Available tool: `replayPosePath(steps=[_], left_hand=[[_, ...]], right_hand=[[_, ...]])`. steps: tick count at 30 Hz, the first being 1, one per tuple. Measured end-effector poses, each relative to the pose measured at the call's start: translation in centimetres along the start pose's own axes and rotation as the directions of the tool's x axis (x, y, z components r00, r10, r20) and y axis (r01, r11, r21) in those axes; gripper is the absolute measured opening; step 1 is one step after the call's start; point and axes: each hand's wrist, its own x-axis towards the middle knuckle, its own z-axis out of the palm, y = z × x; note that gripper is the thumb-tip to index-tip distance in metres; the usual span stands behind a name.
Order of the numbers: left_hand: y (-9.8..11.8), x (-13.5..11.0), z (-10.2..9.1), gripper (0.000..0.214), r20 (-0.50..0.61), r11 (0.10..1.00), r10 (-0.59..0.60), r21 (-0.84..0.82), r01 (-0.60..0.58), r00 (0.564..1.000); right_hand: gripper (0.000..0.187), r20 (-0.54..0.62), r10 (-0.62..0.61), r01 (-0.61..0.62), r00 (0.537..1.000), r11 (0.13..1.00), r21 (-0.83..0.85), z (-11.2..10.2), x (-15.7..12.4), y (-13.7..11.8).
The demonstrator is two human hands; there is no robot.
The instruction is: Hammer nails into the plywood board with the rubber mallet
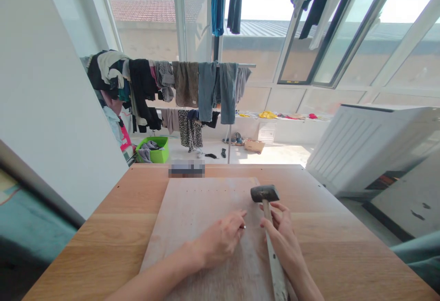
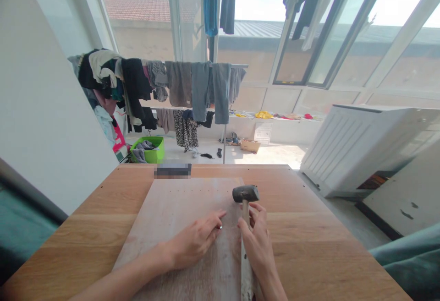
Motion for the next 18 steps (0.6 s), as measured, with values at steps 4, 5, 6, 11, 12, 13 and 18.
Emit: replayPosePath(steps=[4, 5, 6, 11, 12, 13, 18], left_hand=[[0.0, 2.5, -0.3, 0.016, -0.179, 0.986, -0.063, -0.163, 0.034, 0.982], [-0.4, 3.6, -0.4, 0.014, -0.244, 0.981, -0.106, -0.186, 0.061, 0.964], [-0.9, 4.7, -0.6, 0.012, -0.303, 0.974, -0.156, -0.205, 0.096, 0.940], [-3.9, 10.0, -1.3, 0.015, -0.378, 0.927, -0.347, -0.279, 0.251, 0.858], [-4.3, 10.6, -1.2, 0.015, -0.366, 0.927, -0.348, -0.274, 0.257, 0.863], [-4.7, 11.1, -1.0, 0.015, -0.359, 0.929, -0.343, -0.264, 0.259, 0.868], [-5.1, 11.6, 0.1, 0.015, -0.383, 0.936, -0.338, -0.232, 0.265, 0.860]], right_hand=[[0.048, 0.019, -0.016, 0.016, 1.000, 1.000, -0.001, -0.1, 0.2, 0.2], [0.049, 0.021, -0.010, 0.010, 1.000, 1.000, 0.007, -0.1, 0.2, 0.2], [0.052, 0.028, 0.006, -0.007, 1.000, 1.000, 0.031, 0.0, 0.3, 0.2], [0.058, 0.204, 0.164, -0.191, 0.965, 0.974, 0.118, 0.2, 0.2, -0.7], [0.057, 0.233, 0.183, -0.214, 0.955, 0.970, 0.113, 0.2, 0.2, -0.9], [0.057, 0.248, 0.199, -0.233, 0.948, 0.966, 0.114, 0.2, 0.1, -1.2], [0.057, 0.165, 0.243, -0.272, 0.956, 0.943, 0.189, -0.1, -0.1, -1.9]])
